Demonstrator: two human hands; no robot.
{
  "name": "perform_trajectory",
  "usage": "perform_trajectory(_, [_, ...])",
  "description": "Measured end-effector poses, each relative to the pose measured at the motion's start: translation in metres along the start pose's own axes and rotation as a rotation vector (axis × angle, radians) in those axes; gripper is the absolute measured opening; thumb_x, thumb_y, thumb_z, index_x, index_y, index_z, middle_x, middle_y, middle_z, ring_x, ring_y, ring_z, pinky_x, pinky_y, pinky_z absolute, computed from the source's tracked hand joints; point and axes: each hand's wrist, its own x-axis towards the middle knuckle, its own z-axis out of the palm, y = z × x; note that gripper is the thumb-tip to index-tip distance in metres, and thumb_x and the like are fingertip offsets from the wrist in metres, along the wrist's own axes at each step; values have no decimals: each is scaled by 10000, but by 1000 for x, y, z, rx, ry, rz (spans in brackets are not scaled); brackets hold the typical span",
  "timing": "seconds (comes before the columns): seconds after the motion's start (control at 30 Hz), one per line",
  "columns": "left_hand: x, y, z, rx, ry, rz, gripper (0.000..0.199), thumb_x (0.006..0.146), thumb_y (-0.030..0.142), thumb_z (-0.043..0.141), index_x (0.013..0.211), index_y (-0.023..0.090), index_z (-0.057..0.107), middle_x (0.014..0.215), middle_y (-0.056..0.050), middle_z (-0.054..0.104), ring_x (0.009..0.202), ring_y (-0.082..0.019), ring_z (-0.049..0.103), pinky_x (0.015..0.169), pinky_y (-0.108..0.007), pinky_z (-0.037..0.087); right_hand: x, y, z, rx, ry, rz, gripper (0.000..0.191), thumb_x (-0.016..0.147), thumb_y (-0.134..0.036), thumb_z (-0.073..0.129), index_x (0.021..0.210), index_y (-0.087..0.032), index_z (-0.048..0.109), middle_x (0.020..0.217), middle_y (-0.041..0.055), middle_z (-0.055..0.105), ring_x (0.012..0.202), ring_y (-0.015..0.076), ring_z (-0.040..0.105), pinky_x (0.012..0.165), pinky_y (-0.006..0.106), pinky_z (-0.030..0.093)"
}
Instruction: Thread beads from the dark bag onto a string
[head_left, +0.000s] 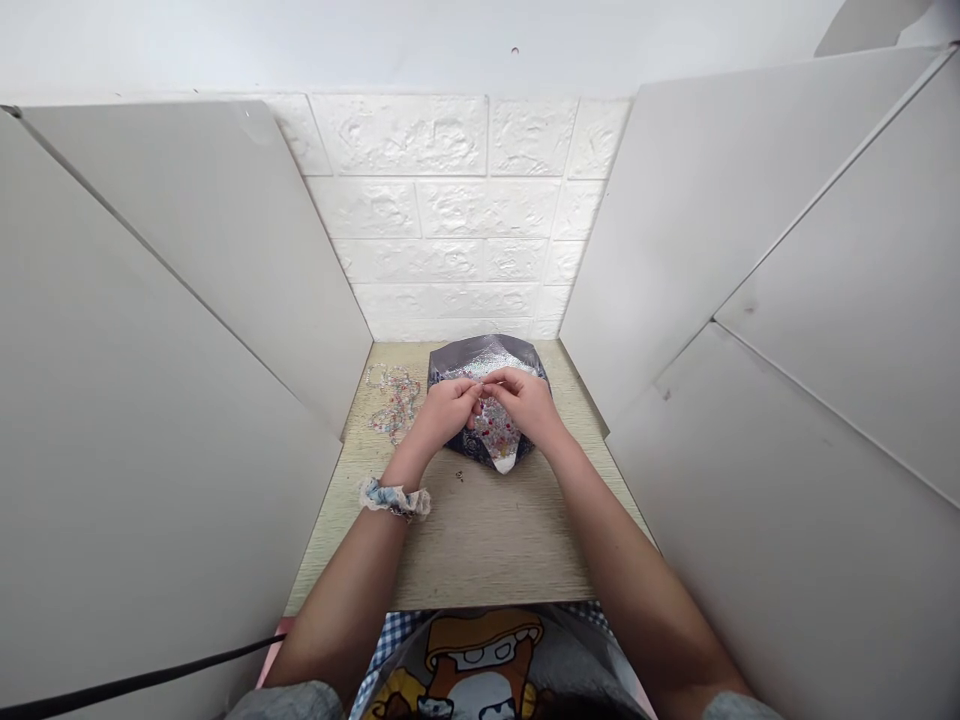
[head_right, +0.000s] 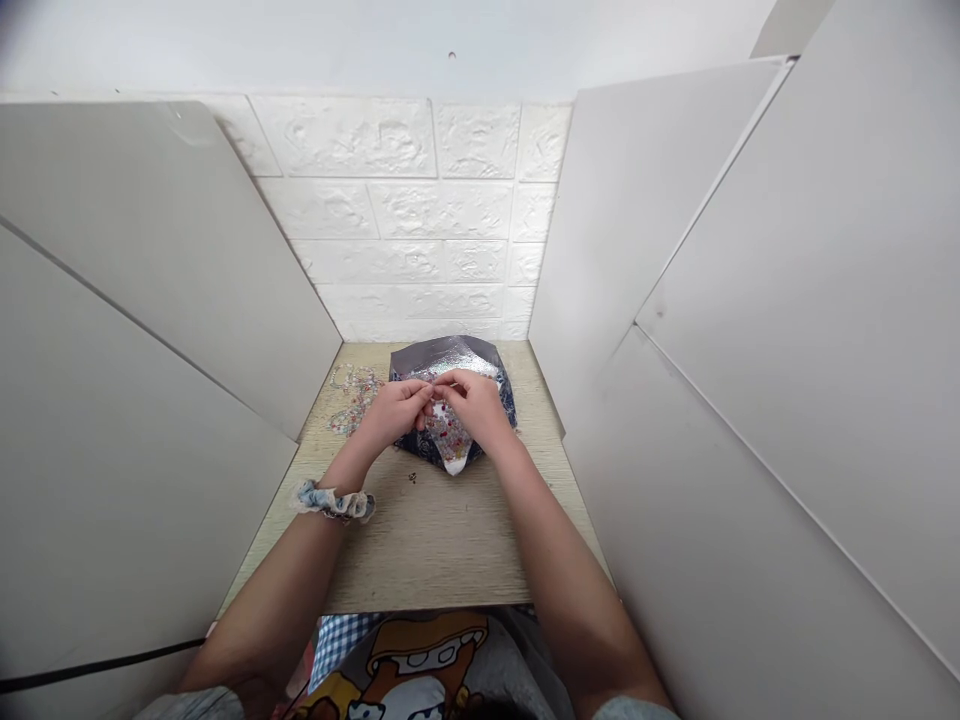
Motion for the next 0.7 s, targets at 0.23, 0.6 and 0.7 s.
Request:
perform_trajectory(0.23, [2, -2, 2, -24, -9, -3, 350, 791, 409, 354, 576, 166, 486, 409, 38, 468, 447, -91, 447, 498, -208, 333, -1, -1, -1, -48, 29, -65, 87, 721, -183, 502, 691, -186, 584, 682, -18, 605, 672, 113, 557, 632, 226, 407])
perform_trajectory(0.6, [1, 2, 2, -49, -24, 0, 347, 782, 420, 381, 569, 163, 472, 399, 47, 425, 412, -85, 420, 473, -209, 329, -2, 0, 4, -186, -48, -105, 100, 773, -166, 365, 723, -187, 449, 696, -1, 507, 679, 132, 465, 628, 250, 354])
perform_trajectory(0.7, [0, 7, 4, -105, 5, 13, 337, 777, 459, 383, 688, 165, 522, 470, 47, 464, 446, -93, 463, 493, -216, 357, -3, 1, 6, -210, -43, -139, 122, 795, -186, 333, 712, -190, 423, 722, 14, 490, 718, 145, 450, 655, 264, 351])
